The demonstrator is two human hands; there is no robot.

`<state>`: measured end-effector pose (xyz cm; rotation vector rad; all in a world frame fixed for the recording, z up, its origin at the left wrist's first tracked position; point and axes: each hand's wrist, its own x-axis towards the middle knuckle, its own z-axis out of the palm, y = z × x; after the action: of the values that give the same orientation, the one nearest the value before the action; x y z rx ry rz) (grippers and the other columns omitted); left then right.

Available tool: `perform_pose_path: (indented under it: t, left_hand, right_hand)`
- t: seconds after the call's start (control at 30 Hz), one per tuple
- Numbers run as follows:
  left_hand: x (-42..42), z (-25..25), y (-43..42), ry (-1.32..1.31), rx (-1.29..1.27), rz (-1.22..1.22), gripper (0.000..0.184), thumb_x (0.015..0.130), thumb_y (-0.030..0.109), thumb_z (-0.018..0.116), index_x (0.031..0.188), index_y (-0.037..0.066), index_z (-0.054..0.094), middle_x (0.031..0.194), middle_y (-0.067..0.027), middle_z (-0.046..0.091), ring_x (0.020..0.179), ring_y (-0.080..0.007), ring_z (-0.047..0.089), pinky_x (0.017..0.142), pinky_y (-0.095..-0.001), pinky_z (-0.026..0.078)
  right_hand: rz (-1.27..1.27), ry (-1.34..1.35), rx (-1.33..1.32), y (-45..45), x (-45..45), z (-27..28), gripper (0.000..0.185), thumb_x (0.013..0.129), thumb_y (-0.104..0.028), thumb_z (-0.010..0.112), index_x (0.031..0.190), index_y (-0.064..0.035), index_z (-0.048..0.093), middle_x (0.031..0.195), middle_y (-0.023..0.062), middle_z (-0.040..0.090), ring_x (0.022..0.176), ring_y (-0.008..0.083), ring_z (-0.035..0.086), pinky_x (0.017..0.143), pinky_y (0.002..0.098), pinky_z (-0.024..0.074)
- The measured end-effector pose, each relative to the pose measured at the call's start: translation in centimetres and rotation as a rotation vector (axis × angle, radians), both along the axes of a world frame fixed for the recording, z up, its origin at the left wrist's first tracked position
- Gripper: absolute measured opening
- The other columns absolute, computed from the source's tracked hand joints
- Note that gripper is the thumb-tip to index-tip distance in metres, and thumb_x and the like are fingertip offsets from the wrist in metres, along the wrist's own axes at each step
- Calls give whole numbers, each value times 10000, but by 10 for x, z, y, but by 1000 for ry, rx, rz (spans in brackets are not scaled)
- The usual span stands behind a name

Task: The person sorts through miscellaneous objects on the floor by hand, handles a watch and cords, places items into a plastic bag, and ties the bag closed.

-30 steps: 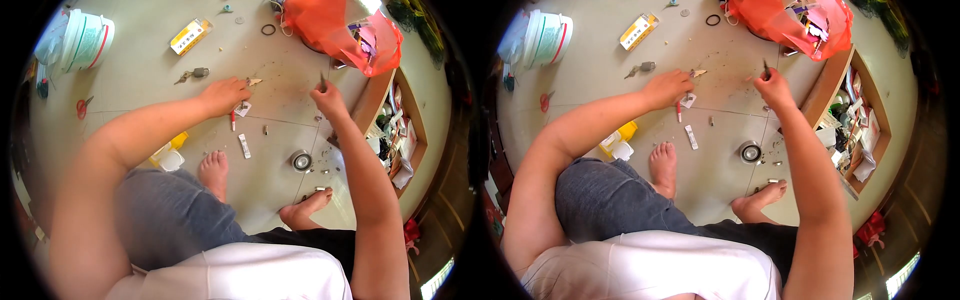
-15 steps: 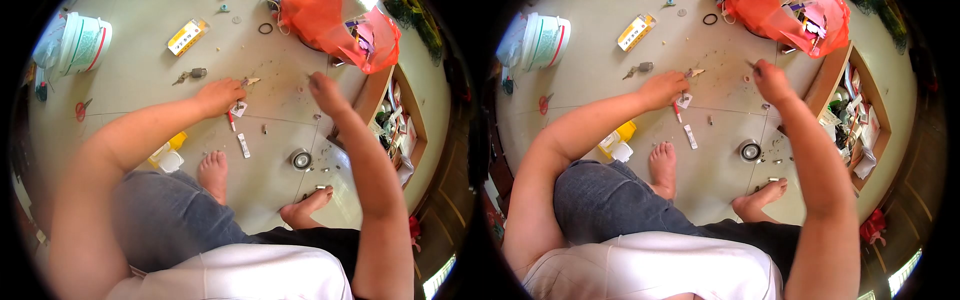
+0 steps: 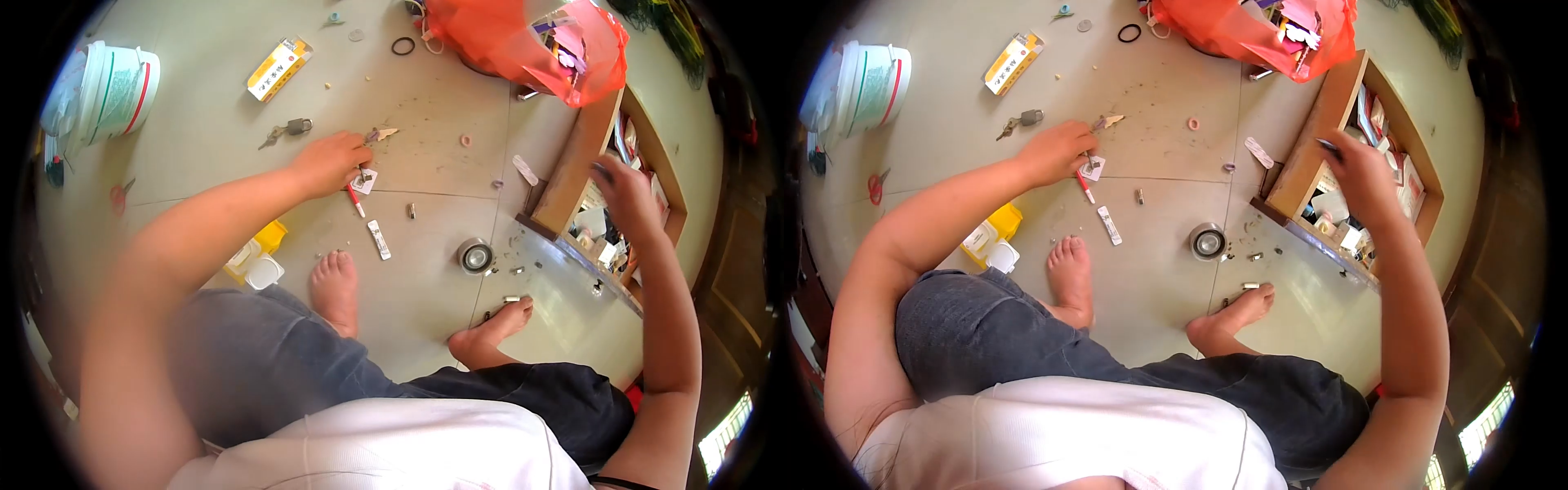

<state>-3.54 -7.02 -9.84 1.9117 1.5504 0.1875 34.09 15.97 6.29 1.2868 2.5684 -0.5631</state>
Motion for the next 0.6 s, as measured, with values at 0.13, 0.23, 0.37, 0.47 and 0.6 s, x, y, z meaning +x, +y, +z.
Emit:
perform_pose_path:
  t: [0.13, 0.23, 0.37, 0.47, 0.6]
  left_hand:
    - [3, 5, 4, 22, -34, -1, 150, 808, 113, 650, 950, 120, 602, 1001, -60, 553, 1031, -275, 546, 822, -407, 486]
    - [3, 8, 4, 23, -50, 10, 145, 816, 123, 648, 953, 123, 601, 999, -59, 550, 1025, -274, 547, 817, -406, 486]
    - [1, 13, -1, 14, -74, 36, 137, 821, 127, 644, 951, 124, 602, 1000, -56, 552, 1025, -271, 547, 812, -407, 485]
    - [1, 7, -1, 21, -43, 22, 137, 820, 124, 643, 951, 124, 602, 997, -53, 553, 1027, -268, 548, 806, -410, 486]
    - [1, 3, 1, -12, -18, 24, 136, 821, 135, 642, 950, 124, 600, 988, -57, 552, 1013, -274, 550, 811, -412, 483]
  right_hand:
    - [253, -108, -232, -38, -50, -62, 216, 880, -222, 640, 1038, -79, 604, 859, 173, 656, 841, 375, 632, 745, 463, 503]
    - [284, -309, -263, -48, -60, -105, 237, 878, -235, 639, 1056, -83, 601, 947, 156, 654, 914, 364, 629, 788, 452, 512]
    - [306, -261, -278, -50, -57, -130, 228, 848, -183, 636, 1045, -72, 607, 1020, 148, 640, 947, 357, 624, 805, 430, 520]
    - [143, -74, -327, -48, -75, -116, 225, 830, -148, 628, 1036, -62, 607, 953, 174, 648, 903, 364, 628, 781, 425, 513]
    - [-206, 184, -419, -51, -110, -109, 199, 824, -131, 624, 999, -40, 599, 875, 211, 646, 846, 387, 621, 753, 433, 497]
